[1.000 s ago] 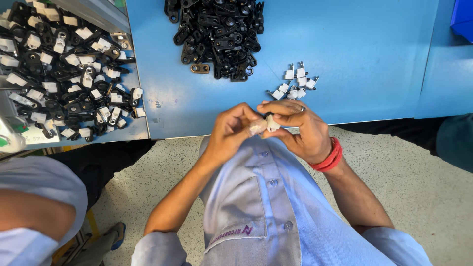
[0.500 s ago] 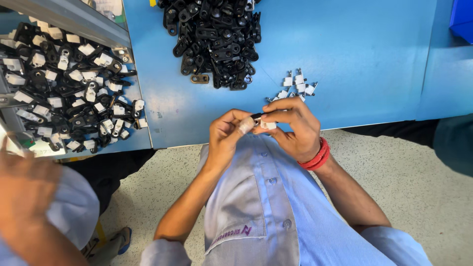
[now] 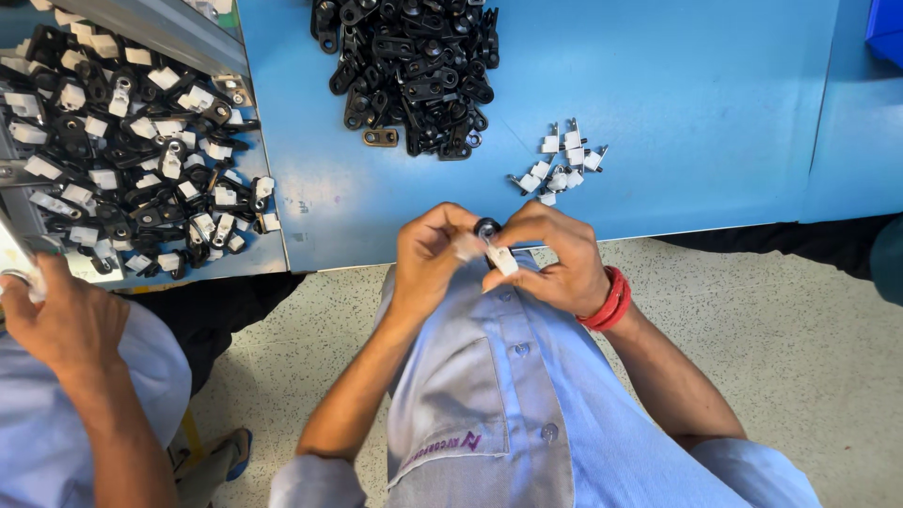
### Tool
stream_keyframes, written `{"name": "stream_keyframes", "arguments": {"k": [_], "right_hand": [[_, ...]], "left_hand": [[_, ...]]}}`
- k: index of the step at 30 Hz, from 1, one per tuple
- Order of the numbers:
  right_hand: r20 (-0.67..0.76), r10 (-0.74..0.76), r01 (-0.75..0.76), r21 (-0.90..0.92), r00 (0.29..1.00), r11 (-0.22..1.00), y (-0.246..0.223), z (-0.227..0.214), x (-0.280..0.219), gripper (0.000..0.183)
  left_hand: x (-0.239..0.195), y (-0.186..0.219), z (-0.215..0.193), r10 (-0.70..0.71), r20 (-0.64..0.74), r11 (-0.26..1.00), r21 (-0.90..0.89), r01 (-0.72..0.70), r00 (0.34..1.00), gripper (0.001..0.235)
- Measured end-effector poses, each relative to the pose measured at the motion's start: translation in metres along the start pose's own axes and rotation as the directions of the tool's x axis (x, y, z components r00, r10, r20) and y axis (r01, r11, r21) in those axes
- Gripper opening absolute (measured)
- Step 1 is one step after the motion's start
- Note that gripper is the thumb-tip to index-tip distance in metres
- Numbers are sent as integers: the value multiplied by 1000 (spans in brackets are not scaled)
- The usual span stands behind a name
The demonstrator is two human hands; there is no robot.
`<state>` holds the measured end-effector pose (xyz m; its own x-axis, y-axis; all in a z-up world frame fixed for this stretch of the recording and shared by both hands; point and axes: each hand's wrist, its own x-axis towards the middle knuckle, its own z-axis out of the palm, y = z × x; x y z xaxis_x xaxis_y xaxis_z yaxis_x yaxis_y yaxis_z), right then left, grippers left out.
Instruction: The person repeatedly picks up a black plastic housing and a white plastic insert, snaps them together by hand, and places the assembled unit on the blue table. The process is repeated continuously with components drawn from piles on the table.
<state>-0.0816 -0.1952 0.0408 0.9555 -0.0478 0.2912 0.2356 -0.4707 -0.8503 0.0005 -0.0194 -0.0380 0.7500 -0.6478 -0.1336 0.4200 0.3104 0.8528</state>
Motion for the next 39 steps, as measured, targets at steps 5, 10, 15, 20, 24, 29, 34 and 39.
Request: {"name": "stream_keyframes", "arguments": {"k": [5,10,15,20,24,29,34,39], "right_hand": [[83,-38,44,-69,996,997,0,-7,-5,40],[35,19,-17,-57,999,998,4,-11,-13,45],[43,19,-17,-43,999,999,11,-10,-12,48],[18,-20,21,-58,1000,998,12,-18,-5,51],[-27,-21,19,-85,999,996,11,-17,-6,52],[-116,0,-10,-82,993,997,15,-7,-6,48],[-12,257,-255,86,966,963,22,3,-11,37],[-21,300,-293,-282,954,913,56,-3,-22,58]], "left_hand": [[-6,11,-3,-20,59,951,308,1,998,13],[-1,16,3,-120,83,987,116,110,989,16],[2,22,5,-113,172,991,88,99,979,19],[3,29,2,-72,204,997,37,66,976,29],[-3,25,9,-35,280,999,-16,42,959,38],[3,25,15,-89,104,995,-31,93,991,33],[11,18,7,-93,156,995,-21,97,983,38],[16,17,-46,366,-12,611,757,-231,930,27]]}}
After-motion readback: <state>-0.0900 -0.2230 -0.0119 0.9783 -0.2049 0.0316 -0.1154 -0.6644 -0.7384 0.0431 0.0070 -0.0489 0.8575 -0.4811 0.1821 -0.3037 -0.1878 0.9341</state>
